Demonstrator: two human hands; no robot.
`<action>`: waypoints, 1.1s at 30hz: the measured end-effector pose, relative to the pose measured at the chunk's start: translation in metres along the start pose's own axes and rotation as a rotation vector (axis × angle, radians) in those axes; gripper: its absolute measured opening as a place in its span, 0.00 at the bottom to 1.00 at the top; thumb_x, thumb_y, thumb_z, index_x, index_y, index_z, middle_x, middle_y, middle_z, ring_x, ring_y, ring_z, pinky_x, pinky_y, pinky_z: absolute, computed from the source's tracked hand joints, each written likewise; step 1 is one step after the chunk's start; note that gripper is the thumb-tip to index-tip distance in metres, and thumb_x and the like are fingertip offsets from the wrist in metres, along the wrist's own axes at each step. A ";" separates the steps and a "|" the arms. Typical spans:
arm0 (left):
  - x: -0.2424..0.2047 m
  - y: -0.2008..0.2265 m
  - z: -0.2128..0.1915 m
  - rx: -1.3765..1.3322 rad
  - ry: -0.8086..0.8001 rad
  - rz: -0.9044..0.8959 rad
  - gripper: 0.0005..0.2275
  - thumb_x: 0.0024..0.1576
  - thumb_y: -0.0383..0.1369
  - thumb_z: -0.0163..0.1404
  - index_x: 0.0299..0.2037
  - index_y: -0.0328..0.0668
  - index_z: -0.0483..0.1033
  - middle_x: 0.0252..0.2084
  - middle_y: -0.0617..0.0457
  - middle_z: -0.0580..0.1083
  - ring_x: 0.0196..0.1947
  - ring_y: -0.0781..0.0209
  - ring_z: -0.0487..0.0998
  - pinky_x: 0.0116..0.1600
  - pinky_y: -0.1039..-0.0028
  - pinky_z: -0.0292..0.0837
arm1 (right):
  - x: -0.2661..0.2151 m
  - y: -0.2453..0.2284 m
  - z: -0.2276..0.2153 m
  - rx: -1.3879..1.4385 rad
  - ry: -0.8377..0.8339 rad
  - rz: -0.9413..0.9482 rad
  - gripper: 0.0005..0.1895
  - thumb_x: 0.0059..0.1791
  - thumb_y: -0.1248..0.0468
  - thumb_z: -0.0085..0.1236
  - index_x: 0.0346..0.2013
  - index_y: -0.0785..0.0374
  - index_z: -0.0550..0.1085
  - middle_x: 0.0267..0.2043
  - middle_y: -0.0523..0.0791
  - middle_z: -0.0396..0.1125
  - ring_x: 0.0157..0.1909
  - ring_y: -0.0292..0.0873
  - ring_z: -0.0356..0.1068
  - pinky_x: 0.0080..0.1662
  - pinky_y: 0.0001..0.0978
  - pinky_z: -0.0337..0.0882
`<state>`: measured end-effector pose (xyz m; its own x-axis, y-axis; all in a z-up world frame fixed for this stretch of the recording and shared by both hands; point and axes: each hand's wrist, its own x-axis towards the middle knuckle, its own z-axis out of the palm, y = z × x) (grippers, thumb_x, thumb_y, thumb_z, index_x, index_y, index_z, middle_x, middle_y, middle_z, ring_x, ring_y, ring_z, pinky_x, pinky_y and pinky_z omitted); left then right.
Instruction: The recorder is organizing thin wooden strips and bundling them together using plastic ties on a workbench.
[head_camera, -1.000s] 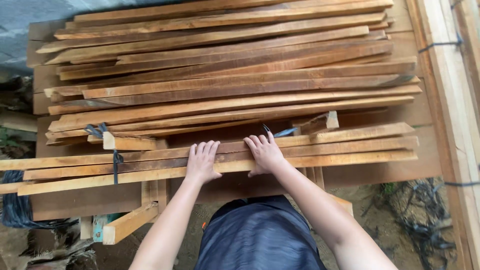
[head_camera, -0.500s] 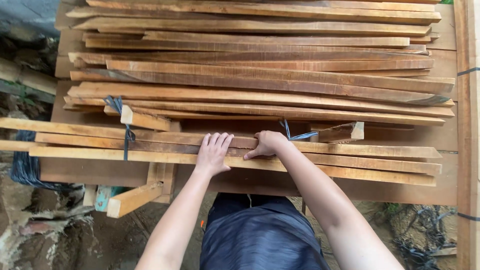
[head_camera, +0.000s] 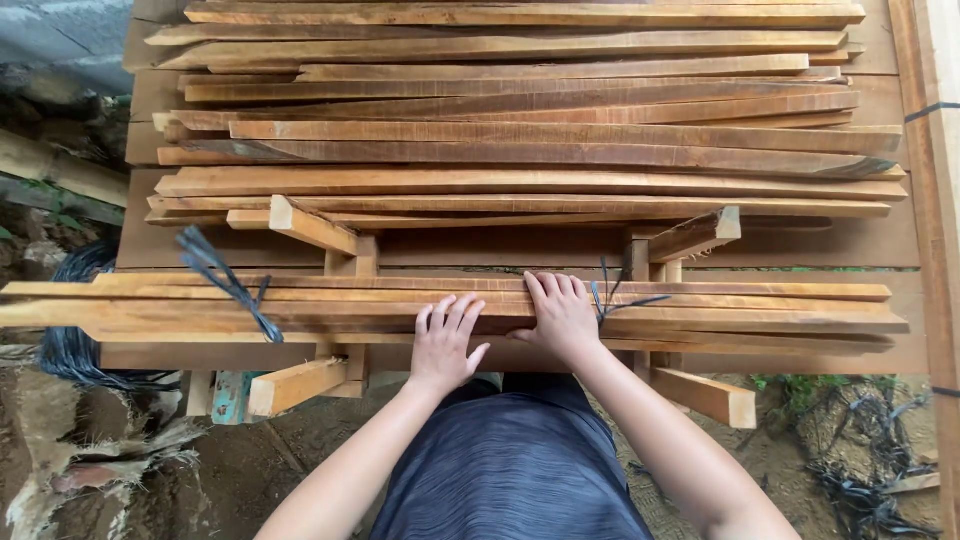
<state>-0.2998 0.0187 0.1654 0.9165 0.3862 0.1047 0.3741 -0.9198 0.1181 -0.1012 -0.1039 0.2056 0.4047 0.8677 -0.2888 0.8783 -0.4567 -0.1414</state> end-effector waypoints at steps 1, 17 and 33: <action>-0.004 -0.004 0.003 -0.001 0.001 0.003 0.38 0.45 0.53 0.60 0.67 0.58 0.64 0.68 0.60 0.63 0.66 0.57 0.61 0.69 0.54 0.48 | -0.006 0.000 0.013 0.000 0.001 0.003 0.57 0.32 0.33 0.68 0.69 0.56 0.62 0.62 0.44 0.62 0.67 0.48 0.60 0.69 0.48 0.55; -0.008 -0.042 0.026 0.062 -0.113 0.041 0.34 0.28 0.47 0.58 0.51 0.58 0.71 0.42 0.60 0.70 0.44 0.56 0.73 0.51 0.62 0.65 | -0.023 -0.002 0.024 -0.030 0.046 -0.126 0.43 0.26 0.30 0.62 0.45 0.52 0.70 0.43 0.42 0.68 0.52 0.46 0.69 0.53 0.42 0.67; 0.148 0.052 0.036 -0.749 -0.961 -0.176 0.32 0.61 0.64 0.36 0.56 0.48 0.78 0.60 0.44 0.76 0.66 0.42 0.70 0.68 0.54 0.63 | -0.164 0.046 0.103 1.383 0.489 0.890 0.19 0.55 0.56 0.55 0.24 0.60 0.80 0.20 0.46 0.75 0.23 0.38 0.73 0.33 0.26 0.73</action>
<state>-0.1394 0.0255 0.1512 0.7123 0.0020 -0.7019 0.6198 -0.4712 0.6276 -0.1532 -0.2876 0.1492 0.8740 0.1269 -0.4692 -0.3929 -0.3837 -0.8357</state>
